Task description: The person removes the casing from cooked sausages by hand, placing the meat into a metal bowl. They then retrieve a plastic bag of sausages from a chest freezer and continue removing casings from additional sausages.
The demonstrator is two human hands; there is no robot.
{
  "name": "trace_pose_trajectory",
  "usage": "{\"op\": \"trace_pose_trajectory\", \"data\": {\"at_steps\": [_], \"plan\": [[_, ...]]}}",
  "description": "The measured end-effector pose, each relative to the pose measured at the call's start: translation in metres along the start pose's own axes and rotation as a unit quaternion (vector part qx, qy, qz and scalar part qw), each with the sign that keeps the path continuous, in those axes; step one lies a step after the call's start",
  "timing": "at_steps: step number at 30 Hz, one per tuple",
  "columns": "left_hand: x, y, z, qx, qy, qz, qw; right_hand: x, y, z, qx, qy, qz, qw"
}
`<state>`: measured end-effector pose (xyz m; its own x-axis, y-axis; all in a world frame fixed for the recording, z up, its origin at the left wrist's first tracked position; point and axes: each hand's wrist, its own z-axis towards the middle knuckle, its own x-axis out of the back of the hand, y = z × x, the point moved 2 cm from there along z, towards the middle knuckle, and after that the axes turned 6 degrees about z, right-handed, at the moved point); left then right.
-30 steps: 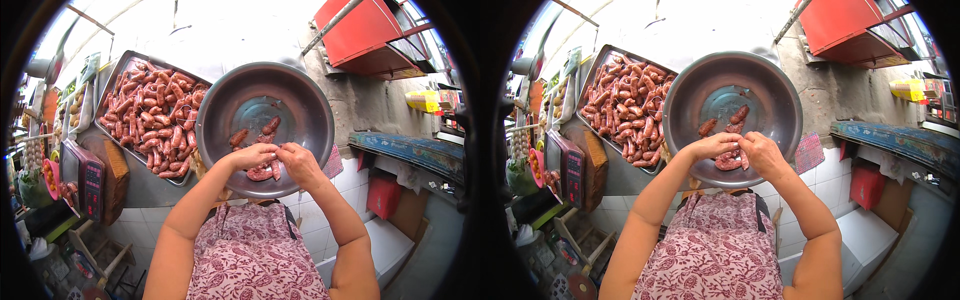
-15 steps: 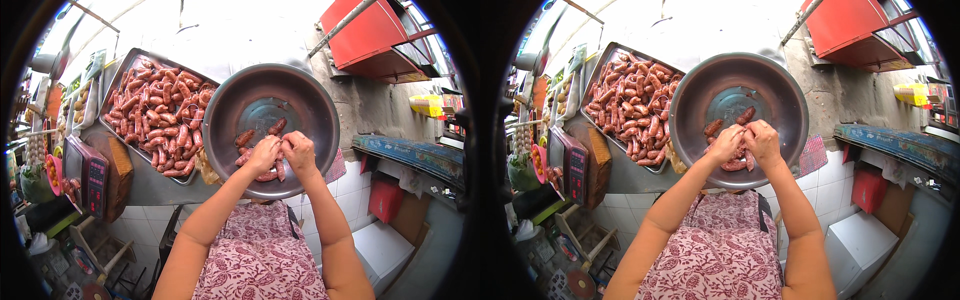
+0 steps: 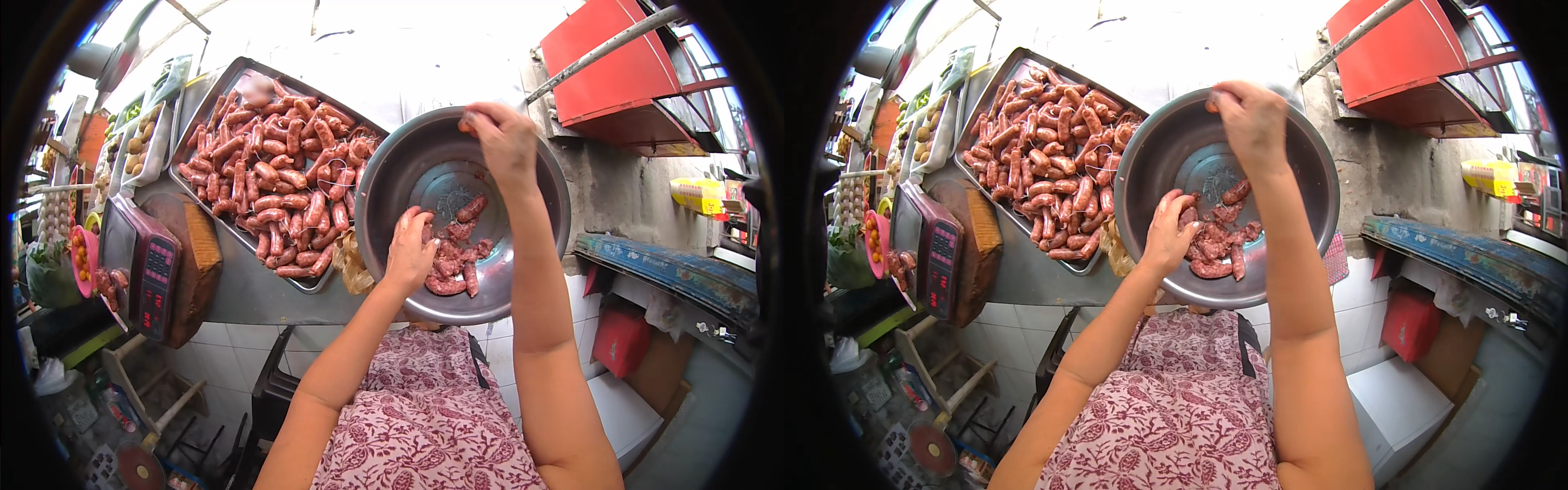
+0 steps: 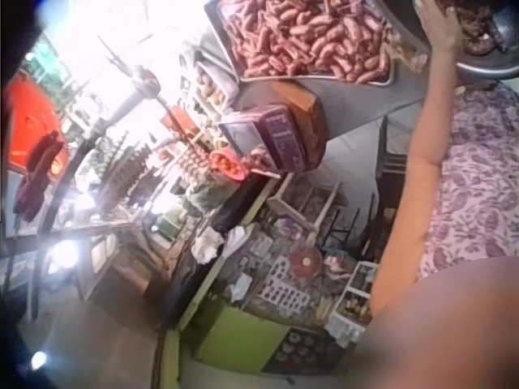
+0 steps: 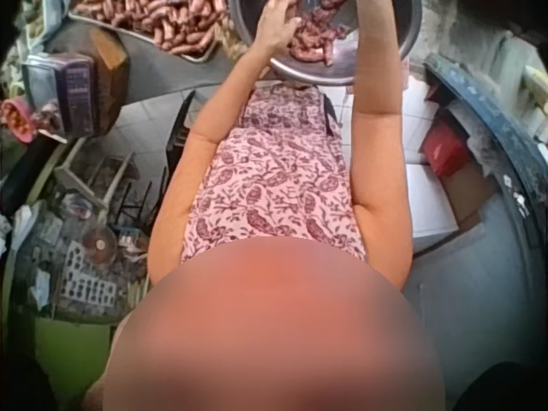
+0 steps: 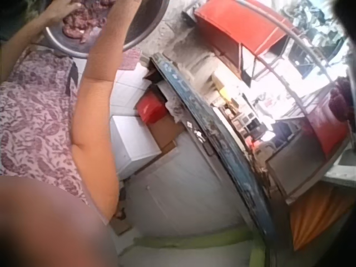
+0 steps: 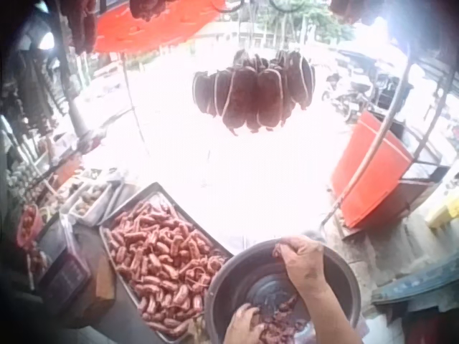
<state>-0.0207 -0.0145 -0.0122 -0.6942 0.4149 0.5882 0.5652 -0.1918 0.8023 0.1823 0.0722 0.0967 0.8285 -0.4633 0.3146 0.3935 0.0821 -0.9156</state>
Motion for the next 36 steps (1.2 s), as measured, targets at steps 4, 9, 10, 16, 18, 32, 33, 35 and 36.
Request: {"op": "trace_pose_trajectory", "data": {"at_steps": [4,9,10,16,18,32,33,35,36], "plan": [[0.005,-0.009,0.002,0.042,-0.056,0.136,0.988,-0.074,-0.008,0.032,0.054,-0.042,-0.026,0.997],[0.0,-0.004,-0.002,-0.027,-0.177,0.036,0.983,-0.156,0.008,0.041,0.013,-0.211,-0.227,0.951],[0.003,-0.005,-0.003,-0.003,-0.149,-0.009,0.989,-0.154,0.011,0.038,0.058,-0.195,-0.18,0.962],[0.029,-0.011,0.008,0.033,-0.01,0.01,0.999,-0.031,0.044,-0.006,0.059,-0.335,-0.162,0.926],[0.025,-0.007,0.012,0.055,-0.058,0.028,0.996,0.009,0.065,-0.044,-0.108,-0.344,-0.292,0.886],[-0.018,0.033,0.047,-0.092,-0.22,-0.109,0.965,0.061,0.082,-0.142,-0.465,-0.195,0.288,0.814],[-0.022,0.033,0.048,-0.078,-0.243,-0.121,0.959,0.063,0.077,-0.141,-0.47,-0.186,0.285,0.814],[-0.028,0.029,0.05,0.016,-0.323,-0.27,0.907,0.063,0.072,-0.141,-0.471,-0.167,0.26,0.826],[-0.03,0.026,0.049,0.073,-0.358,-0.331,0.87,0.063,0.07,-0.141,-0.474,-0.158,0.246,0.831]]}}
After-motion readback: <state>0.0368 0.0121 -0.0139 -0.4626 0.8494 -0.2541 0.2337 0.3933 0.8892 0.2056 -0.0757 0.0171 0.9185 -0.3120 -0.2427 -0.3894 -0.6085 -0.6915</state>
